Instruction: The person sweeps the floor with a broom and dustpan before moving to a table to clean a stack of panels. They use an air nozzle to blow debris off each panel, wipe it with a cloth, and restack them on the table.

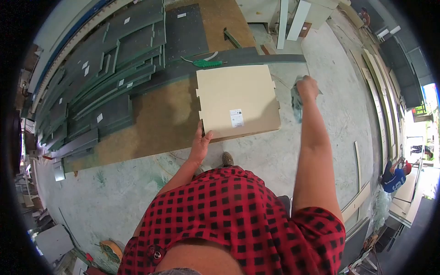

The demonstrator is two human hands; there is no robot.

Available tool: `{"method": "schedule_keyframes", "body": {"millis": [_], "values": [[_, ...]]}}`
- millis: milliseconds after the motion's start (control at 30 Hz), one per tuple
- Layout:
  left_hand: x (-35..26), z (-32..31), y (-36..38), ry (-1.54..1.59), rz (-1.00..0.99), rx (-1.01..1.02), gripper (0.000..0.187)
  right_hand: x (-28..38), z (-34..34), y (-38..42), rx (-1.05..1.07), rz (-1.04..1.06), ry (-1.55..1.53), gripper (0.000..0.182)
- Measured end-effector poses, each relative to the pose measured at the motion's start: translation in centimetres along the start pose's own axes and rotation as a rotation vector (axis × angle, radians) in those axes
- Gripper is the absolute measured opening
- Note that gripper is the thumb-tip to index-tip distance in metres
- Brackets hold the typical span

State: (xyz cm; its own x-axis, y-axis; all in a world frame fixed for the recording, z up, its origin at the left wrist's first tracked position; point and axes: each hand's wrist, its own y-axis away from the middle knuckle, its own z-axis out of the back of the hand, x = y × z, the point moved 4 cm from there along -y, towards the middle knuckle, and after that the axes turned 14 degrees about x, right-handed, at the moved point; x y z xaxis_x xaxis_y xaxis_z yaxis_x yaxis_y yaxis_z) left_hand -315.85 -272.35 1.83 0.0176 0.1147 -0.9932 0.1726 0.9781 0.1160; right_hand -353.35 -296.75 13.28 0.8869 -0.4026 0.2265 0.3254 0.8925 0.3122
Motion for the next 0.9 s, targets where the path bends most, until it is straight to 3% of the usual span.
{"method": "schedule_keyframes", "body": {"millis": [33,167,200,267,367,433,500,567,633,700,733,767,833,900], "values": [[-0.5,0.0,0.0,-0.012,-0.01,-0.028,0.069,0.3,1.0,0.8,0.002,-0.007,0.002,0.037],[-1.6,-0.2,0.1,0.056,0.036,0.027,0.067,5.4,2.7,7.7,-0.129,0.455,-0.209,0.051],[-2.8,-0.2,0.2,0.054,0.04,0.052,0.067,7.6,1.9,10.4,-0.051,0.538,-0.215,0.056],[-4.0,0.2,0.8,0.308,0.418,-0.038,0.074,11.8,-1.0,16.2,0.076,0.682,-0.158,0.064],[-3.3,0.9,0.4,0.444,0.416,-0.037,0.081,16.3,-7.2,23.5,0.168,0.901,0.026,0.066],[-1.2,1.6,-0.2,0.549,0.417,-0.01,0.077,17.0,-10.3,26.2,0.22,0.936,0.119,0.067],[-1.8,1.6,-0.7,0.628,0.202,-0.051,0.077,17.0,-11.4,27.9,-0.056,1.075,0.232,0.068],[-2.5,1.7,-0.6,0.579,0.306,-0.127,0.072,15.8,-11.1,26.5,-0.003,1.095,0.185,0.071],[-3.6,1.3,-0.7,0.527,0.406,-0.203,0.067,13.7,-11.0,23.3,0.151,0.928,0.312,0.069],[-4.5,1.0,-1.0,0.352,0.374,-0.23,0.058,10.4,-9.4,19.4,0.003,0.784,0.316,0.07],[-3.8,0.9,-1.6,0.391,0.264,-0.074,0.059,8.5,-8.6,16.8,0.007,0.651,0.284,0.067],[-3.3,0.9,-1.7,0.395,0.264,-0.085,0.059,6.4,-7.1,14.5,-0.065,0.555,0.274,0.064],[-3.9,0.5,-2.3,0.044,0.053,-0.042,0.067,0.4,-5.7,8.0,-0.043,0.222,0.033,0.053],[-3.6,0.2,-2.3,-0.01,0.039,-0.071,0.066,-4.2,-3.7,4.2,0.139,0.038,-0.248,0.047]]}}
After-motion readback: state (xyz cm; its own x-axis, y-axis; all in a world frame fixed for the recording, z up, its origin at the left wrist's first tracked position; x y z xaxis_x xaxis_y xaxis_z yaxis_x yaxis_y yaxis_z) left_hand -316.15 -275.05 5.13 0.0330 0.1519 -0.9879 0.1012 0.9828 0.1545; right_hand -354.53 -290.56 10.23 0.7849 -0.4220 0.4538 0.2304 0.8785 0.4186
